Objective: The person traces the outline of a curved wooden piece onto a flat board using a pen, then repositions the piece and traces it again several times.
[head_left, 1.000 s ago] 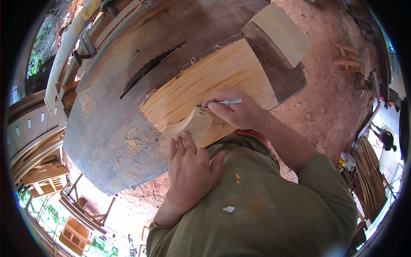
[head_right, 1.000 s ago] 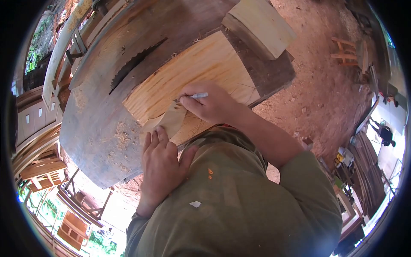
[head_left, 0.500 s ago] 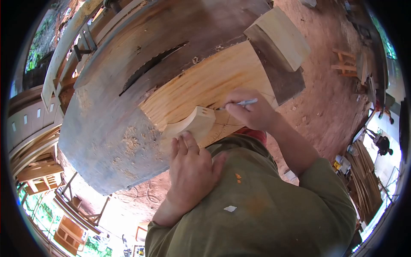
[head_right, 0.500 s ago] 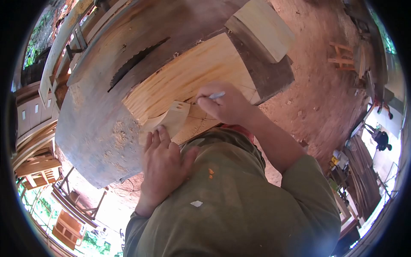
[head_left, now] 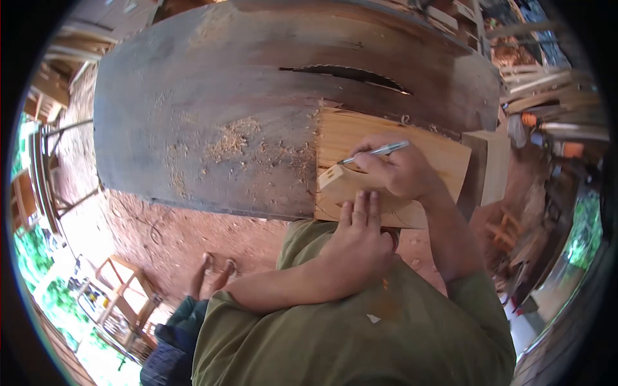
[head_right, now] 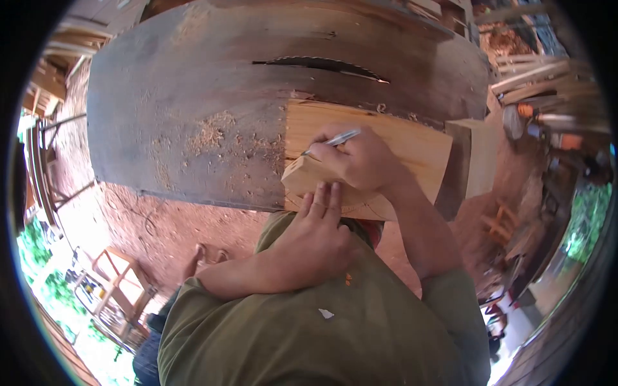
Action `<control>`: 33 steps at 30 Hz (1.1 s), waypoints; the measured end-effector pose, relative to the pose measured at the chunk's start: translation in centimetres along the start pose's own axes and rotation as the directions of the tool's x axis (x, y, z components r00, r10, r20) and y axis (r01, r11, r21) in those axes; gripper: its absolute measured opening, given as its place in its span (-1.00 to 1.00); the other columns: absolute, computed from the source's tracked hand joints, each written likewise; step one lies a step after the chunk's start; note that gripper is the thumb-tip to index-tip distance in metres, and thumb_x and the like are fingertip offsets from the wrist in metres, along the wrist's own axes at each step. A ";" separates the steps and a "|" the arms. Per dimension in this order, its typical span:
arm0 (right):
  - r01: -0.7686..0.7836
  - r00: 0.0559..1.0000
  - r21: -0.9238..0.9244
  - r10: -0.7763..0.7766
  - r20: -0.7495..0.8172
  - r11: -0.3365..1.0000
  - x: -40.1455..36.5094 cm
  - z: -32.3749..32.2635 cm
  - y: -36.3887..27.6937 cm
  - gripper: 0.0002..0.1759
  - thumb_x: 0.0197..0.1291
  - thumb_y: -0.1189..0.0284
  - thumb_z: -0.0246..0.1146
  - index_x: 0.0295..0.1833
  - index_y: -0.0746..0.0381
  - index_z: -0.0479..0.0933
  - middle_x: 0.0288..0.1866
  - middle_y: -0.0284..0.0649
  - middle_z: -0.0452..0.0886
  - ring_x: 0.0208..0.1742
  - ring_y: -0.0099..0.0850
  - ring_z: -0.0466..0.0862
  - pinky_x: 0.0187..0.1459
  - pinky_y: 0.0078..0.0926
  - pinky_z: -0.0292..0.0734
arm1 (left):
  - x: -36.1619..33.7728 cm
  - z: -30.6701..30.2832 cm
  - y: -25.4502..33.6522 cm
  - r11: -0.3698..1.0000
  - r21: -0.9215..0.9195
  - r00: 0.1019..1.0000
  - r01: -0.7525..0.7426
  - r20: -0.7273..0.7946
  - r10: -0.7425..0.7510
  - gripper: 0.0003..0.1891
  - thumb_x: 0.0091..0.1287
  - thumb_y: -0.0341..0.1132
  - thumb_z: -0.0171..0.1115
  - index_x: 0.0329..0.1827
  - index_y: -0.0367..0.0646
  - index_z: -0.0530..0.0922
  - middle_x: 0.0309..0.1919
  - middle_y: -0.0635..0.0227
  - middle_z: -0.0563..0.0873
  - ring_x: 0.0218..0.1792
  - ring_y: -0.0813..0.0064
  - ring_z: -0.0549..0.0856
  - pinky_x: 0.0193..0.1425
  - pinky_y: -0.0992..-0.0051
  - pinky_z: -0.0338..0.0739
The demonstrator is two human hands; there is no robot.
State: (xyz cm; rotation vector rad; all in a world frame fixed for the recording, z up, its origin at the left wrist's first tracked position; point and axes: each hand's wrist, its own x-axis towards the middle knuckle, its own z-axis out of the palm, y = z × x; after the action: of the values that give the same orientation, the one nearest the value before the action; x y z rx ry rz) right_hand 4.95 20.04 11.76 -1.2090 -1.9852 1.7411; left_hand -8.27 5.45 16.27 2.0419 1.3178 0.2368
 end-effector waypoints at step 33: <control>-0.117 0.972 -0.194 0.152 0.178 0.974 3.7 1.7 -2.4 -0.76 0.43 0.36 0.29 -0.13 0.35 0.69 -0.36 -0.14 0.70 -0.26 -0.42 0.66 -0.15 -0.33 0.54 | -0.5 -1.1 -0.9 0.979 -0.180 0.990 -0.091 0.089 0.108 -0.40 0.40 0.11 0.40 -0.17 -0.46 0.77 0.47 -0.69 0.37 0.52 -0.74 0.33 0.52 -0.43 0.39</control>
State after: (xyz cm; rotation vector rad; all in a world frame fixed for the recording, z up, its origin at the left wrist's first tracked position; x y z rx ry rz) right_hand 0.51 21.53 12.30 -1.3058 -2.2653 1.8357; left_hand -9.77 5.72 16.61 1.9464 1.0965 0.2841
